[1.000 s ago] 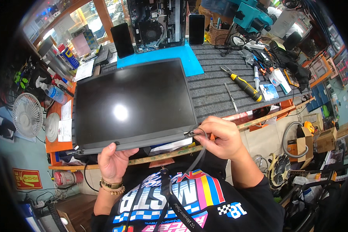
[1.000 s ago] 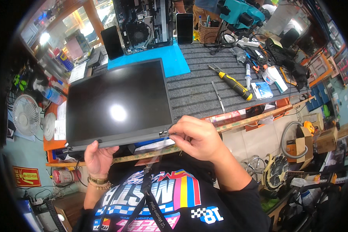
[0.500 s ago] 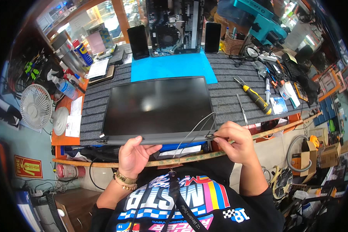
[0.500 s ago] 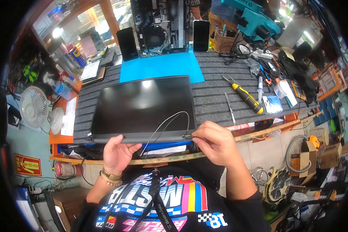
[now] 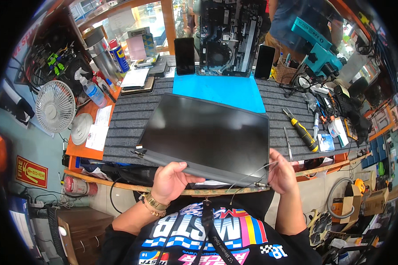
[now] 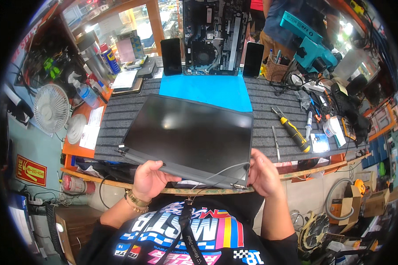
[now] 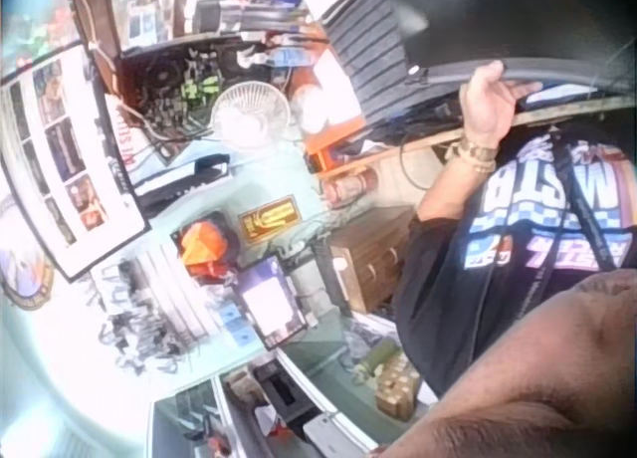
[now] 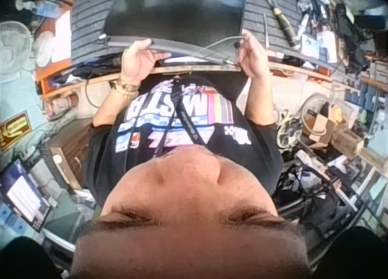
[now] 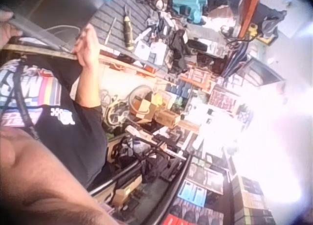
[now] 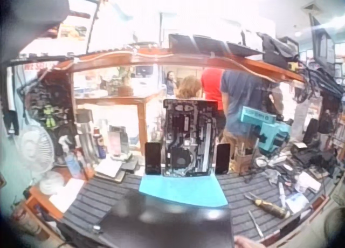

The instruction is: The person handles a laptop screen and then connects cables to the internal motherboard of a laptop using their hands and a screwdriver.

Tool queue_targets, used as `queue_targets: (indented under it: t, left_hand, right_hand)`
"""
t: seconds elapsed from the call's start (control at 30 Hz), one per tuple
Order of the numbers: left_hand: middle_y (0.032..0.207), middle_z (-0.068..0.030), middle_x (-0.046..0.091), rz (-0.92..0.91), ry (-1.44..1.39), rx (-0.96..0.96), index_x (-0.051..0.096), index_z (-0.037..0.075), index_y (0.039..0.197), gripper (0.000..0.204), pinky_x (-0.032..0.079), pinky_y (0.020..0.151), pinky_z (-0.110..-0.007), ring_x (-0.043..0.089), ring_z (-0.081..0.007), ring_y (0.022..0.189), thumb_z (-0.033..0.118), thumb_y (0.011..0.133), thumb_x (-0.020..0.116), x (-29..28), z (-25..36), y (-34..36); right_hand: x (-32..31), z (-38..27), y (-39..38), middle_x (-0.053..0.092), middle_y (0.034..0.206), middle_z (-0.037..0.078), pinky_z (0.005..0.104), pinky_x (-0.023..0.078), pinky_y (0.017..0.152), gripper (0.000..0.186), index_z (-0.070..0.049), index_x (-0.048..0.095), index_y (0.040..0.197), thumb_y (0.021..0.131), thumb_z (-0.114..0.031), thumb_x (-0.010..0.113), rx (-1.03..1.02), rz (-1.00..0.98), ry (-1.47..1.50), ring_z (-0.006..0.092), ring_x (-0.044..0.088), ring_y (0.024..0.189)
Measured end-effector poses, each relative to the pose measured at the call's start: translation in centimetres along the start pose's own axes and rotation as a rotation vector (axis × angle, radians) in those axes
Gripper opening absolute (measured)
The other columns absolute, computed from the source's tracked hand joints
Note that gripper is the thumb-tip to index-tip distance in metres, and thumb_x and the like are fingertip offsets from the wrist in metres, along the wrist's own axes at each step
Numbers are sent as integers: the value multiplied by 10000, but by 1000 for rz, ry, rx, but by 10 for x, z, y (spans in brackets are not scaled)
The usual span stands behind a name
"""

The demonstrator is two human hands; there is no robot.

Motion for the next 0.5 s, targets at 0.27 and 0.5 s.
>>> queue_targets:
  t: [0.27,0.5]
  left_hand:
    - [1312,-275,726,-114,61,-24,591,-130,1375,400,648,1009,-550,762,-421,1154,139,1084,536,23,-4,-3]
    - [1357,-269,700,-250,309,-35,562,-64,1449,429,671,938,-502,750,-387,1180,119,1071,646,38,15,-10]
  right_hand:
    - [-34,42,-8,749,1293,210,465,636,975,460,47,640,1379,1125,-335,605,74,111,202,314,773,1132]
    - [-21,20,-20,709,1393,235,497,592,1075,534,59,591,1466,1137,-360,562,-85,14,177,359,732,1244]
Point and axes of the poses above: each hand's wrist, its own y-axis towards the middle knuckle, its own x-axis out of the palm, z = x × y, the point moved 7 cm from there along y, towards the middle knuckle
